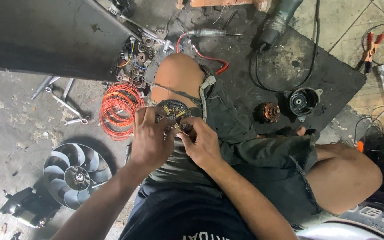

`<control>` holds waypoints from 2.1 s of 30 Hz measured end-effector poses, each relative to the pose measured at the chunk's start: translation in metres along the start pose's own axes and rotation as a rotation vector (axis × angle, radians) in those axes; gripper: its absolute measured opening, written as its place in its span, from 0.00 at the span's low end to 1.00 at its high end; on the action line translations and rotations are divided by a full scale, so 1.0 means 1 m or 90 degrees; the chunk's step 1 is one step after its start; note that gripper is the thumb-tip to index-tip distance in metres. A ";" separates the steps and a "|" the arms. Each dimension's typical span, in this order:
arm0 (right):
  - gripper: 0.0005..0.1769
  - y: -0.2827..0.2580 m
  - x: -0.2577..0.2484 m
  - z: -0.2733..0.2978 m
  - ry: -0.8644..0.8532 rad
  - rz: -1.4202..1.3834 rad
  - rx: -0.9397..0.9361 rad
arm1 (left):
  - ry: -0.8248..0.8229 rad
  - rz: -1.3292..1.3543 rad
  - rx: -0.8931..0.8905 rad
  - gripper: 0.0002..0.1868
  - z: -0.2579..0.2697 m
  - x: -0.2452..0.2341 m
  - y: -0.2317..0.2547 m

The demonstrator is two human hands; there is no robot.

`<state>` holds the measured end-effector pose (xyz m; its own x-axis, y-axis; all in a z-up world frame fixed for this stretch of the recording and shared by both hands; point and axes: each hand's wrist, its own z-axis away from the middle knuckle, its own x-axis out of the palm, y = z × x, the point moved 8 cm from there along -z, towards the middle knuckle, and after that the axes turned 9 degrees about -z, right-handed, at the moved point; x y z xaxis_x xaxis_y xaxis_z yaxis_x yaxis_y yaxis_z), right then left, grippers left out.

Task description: Stripping electrical wires and connecting them to a motor terminal block during a repair.

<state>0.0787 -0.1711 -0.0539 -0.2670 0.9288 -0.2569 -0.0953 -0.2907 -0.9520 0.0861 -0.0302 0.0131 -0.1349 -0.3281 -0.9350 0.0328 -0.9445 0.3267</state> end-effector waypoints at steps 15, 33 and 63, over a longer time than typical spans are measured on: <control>0.27 -0.014 -0.003 -0.018 -0.196 0.221 -0.135 | 0.237 0.000 0.267 0.16 0.028 0.022 0.000; 0.21 -0.060 -0.006 -0.016 -0.159 0.297 -0.318 | 0.221 0.082 0.265 0.18 0.034 0.016 -0.004; 0.23 -0.012 -0.013 -0.026 -0.239 -0.068 -0.142 | 0.190 0.129 0.278 0.07 0.014 0.027 -0.009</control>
<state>0.1077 -0.1735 -0.0437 -0.6008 0.7909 -0.1164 0.0567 -0.1031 -0.9931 0.0684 -0.0304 -0.0136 0.1193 -0.5516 -0.8255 -0.3920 -0.7901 0.4712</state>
